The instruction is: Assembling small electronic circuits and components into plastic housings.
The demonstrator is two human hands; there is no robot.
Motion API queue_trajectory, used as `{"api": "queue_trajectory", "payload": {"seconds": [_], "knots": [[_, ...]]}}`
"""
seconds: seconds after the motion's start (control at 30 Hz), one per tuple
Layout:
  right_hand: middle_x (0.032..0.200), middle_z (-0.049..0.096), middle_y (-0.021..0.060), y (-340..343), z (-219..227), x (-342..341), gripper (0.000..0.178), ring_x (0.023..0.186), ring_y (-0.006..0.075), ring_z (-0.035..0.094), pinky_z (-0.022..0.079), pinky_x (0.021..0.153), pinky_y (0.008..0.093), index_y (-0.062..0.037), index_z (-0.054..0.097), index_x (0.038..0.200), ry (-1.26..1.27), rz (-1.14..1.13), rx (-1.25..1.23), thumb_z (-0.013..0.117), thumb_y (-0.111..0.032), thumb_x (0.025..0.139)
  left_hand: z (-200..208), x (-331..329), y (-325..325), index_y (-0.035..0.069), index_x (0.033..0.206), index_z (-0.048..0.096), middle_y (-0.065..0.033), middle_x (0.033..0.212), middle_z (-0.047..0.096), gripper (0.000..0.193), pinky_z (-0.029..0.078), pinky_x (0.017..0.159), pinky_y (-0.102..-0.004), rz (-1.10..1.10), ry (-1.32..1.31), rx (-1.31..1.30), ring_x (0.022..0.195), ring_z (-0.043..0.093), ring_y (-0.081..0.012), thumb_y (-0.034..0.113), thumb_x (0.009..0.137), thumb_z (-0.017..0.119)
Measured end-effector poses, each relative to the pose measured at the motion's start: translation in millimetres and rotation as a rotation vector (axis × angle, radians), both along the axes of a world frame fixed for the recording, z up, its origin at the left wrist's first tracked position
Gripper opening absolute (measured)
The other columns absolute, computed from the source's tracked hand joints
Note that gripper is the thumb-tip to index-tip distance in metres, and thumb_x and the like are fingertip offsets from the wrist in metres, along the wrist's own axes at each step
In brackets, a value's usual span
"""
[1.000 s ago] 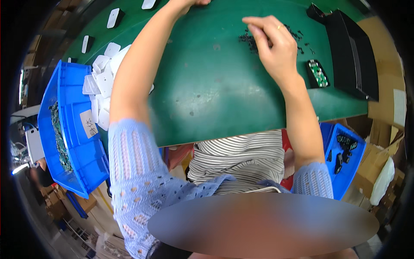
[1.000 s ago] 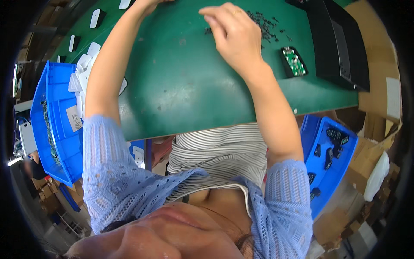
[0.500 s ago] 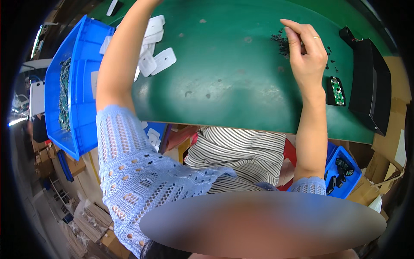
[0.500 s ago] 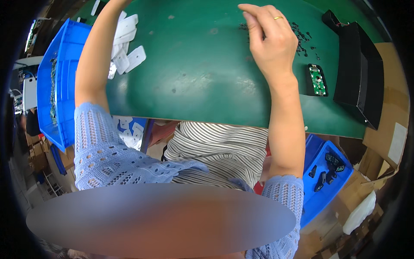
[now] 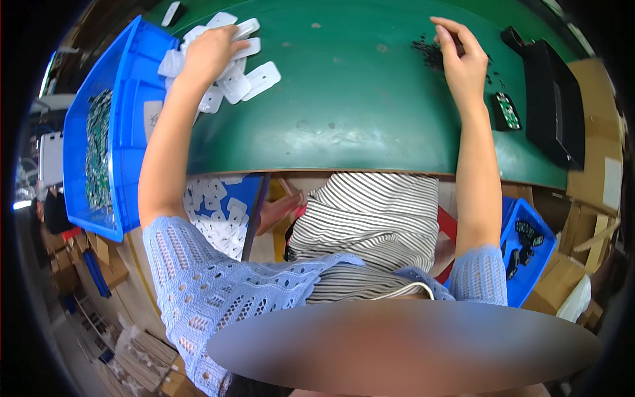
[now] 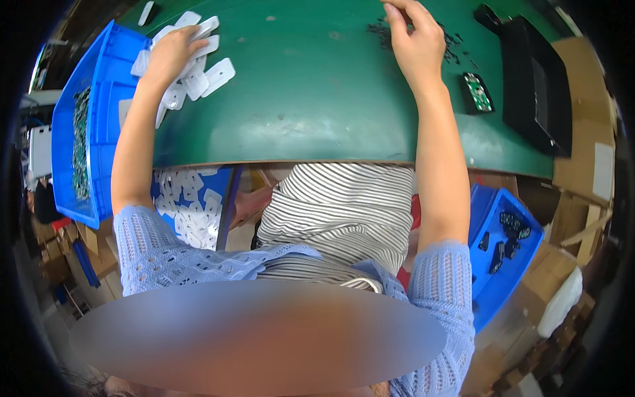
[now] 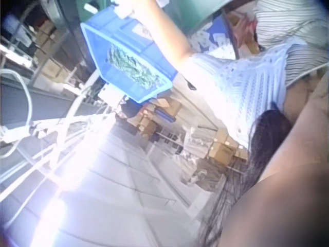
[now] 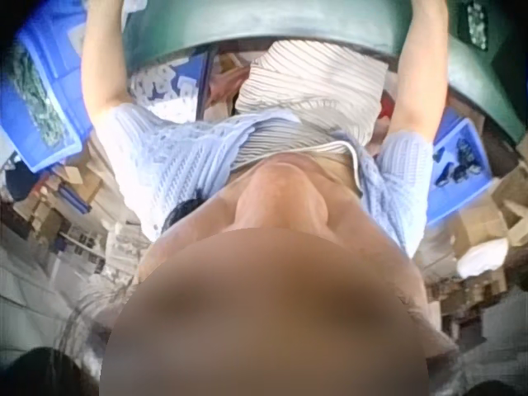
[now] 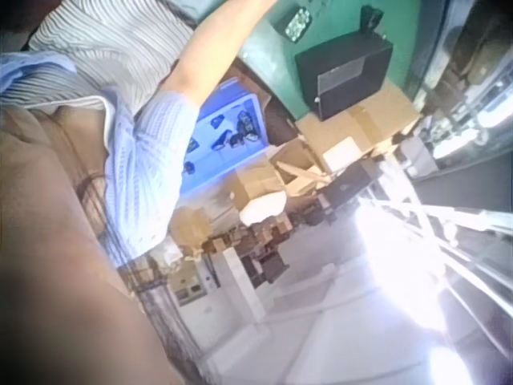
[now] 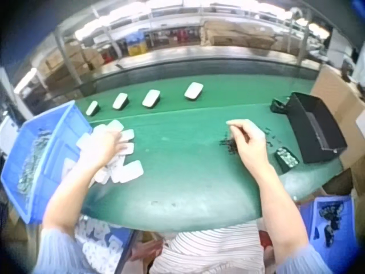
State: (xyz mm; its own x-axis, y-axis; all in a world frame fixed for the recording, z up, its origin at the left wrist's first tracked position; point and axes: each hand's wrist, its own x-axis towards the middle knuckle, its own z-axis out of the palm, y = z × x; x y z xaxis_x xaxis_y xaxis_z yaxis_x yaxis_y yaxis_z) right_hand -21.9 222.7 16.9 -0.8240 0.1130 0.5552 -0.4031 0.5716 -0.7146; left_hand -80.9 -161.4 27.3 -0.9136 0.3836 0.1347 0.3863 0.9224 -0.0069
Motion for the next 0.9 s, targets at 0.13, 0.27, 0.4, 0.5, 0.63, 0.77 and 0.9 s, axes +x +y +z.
{"api": "queue_trajectory", "payload": {"seconds": [0.13,0.27,0.4,0.5,0.63,0.77,0.9], "knots": [[0.08,0.061,0.0057,13,2,-13,0.015,0.066,0.0105,0.054,0.044,0.064,0.0225,-0.0033,0.065,0.1,-0.058,0.003,-0.272,0.06,-0.005,0.086,-6,-10,-6,0.004,0.105,0.062,-0.018,0.09,0.066,0.028,0.049,0.074,-0.0454,-0.003,0.073,-0.06,0.087,0.062,-0.0376,0.025,0.086,0.06],[0.086,0.063,0.0106,18,20,-6,0.016,0.075,0.0236,0.061,0.048,0.071,0.0306,-0.0052,0.066,0.097,-0.201,-0.09,0.348,0.062,-0.011,0.083,5,11,33,0.004,0.107,0.062,-0.0156,0.084,0.068,0.027,0.051,0.066,-0.0412,-0.13,0.345,0.207,0.075,0.065,-0.0314,0.024,0.088,0.06],[0.089,0.06,0.0122,16,15,-17,0.014,0.09,0.0302,0.059,0.047,0.081,0.0374,-0.006,0.067,0.09,-0.171,-0.136,0.583,0.063,-0.013,0.08,18,42,95,0.005,0.114,0.059,-0.0053,0.083,0.068,0.025,0.044,0.053,-0.0175,-0.023,-0.348,0.974,0.063,0.055,-0.0043,0.022,0.097,0.053],[0.089,0.058,0.0133,11,22,-25,0.013,0.093,0.0318,0.057,0.045,0.082,0.0393,-0.0047,0.066,0.089,-0.25,0.0,0.576,0.064,-0.01,0.077,7,50,119,0.001,0.116,0.057,-0.007,0.085,0.066,0.029,0.044,0.052,-0.0185,-0.062,-0.655,1.208,0.061,0.056,-0.0069,0.023,0.097,0.052],[0.086,0.057,0.0131,14,12,-35,0.01,0.09,0.0311,0.056,0.045,0.081,0.0384,-0.0034,0.064,0.085,-0.292,0.132,0.528,0.065,-0.007,0.076,2,63,139,-0.001,0.118,0.055,-0.0056,0.086,0.063,0.032,0.044,0.064,-0.0203,-0.044,-0.844,1.349,0.063,0.054,-0.0072,0.019,0.094,0.058],[0.084,0.056,0.0119,12,8,-32,0.009,0.087,0.0313,0.056,0.045,0.079,0.0373,-0.0033,0.063,0.084,-0.268,0.118,0.499,0.065,-0.006,0.075,-3,59,135,-0.002,0.118,0.055,-0.0056,0.083,0.063,0.033,0.044,0.064,-0.0203,-0.03,-0.869,1.278,0.064,0.054,-0.007,0.019,0.093,0.059],[0.082,0.058,0.0083,1,9,-20,0.009,0.077,0.0237,0.057,0.046,0.072,0.0324,-0.0032,0.061,0.087,-0.18,0.092,0.384,0.064,-0.007,0.079,-2,63,138,-0.002,0.114,0.056,-0.0059,0.081,0.063,0.03,0.044,0.064,-0.0211,0.03,-0.782,1.227,0.062,0.054,-0.0072,0.018,0.092,0.06]]}}
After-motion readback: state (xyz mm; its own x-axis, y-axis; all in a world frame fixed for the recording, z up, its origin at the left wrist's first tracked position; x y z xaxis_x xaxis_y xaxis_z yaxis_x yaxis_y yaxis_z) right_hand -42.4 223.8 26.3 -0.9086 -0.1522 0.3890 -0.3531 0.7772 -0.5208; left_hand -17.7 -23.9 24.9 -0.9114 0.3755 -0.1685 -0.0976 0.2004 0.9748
